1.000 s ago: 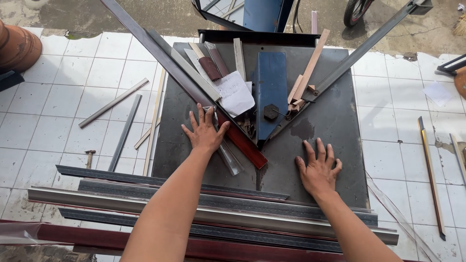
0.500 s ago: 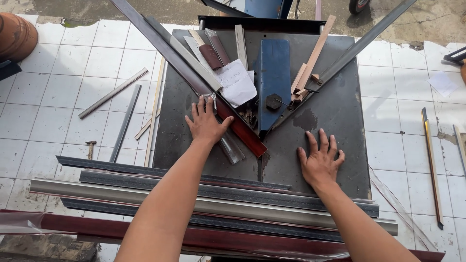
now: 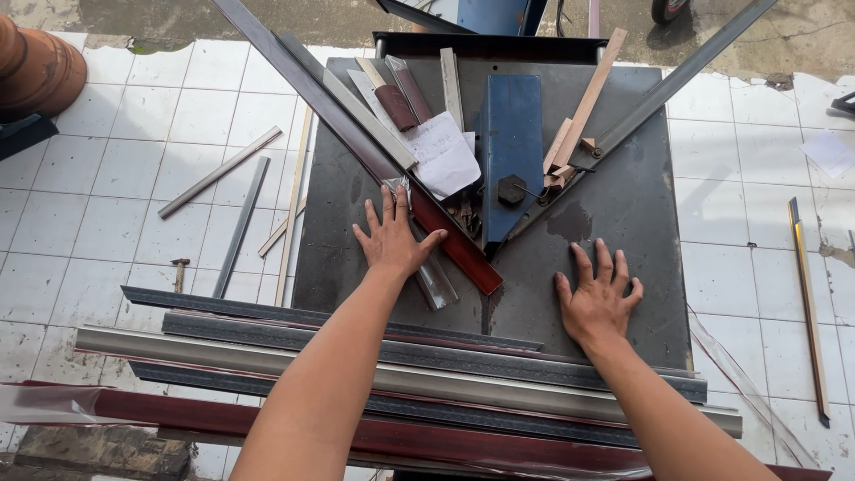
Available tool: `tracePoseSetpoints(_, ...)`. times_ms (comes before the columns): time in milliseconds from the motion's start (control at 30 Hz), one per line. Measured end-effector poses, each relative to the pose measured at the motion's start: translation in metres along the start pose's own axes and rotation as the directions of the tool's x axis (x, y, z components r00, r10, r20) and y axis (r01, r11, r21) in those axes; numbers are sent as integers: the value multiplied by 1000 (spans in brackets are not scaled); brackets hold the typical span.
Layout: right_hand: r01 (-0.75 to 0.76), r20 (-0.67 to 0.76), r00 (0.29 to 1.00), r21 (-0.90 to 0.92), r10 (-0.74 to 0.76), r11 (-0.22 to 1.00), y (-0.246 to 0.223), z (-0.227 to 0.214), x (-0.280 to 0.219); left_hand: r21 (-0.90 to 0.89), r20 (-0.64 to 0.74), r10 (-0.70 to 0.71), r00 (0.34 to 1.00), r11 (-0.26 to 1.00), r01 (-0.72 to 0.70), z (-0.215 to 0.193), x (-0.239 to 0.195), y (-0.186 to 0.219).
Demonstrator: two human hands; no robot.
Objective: Measuring and marking frame molding pieces on a cutting jig in preparation for assembly.
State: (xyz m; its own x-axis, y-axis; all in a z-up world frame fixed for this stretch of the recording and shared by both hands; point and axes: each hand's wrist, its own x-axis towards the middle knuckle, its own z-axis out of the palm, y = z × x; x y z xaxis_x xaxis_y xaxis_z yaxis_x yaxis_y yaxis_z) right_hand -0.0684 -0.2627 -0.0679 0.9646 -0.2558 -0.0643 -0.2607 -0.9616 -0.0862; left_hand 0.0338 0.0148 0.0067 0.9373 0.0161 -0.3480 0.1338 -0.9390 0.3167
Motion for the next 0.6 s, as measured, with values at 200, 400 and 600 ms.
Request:
tracePoseSetpoints(200,-9,23,1000,-11,10,1000,-1,-3,1,14,12,-8,1000,1000,8,-3,-4,4)
tracePoseSetpoints(400,-13,41,999,-14,13,1000,-1,-3,0,27,20,-17,1000,1000,16,-2,-5,5)
tracePoseSetpoints(600,-8,34,999,-13,9,1000,-4,-6,-1,34,9,-13,1000,999,13,-2,-6,3)
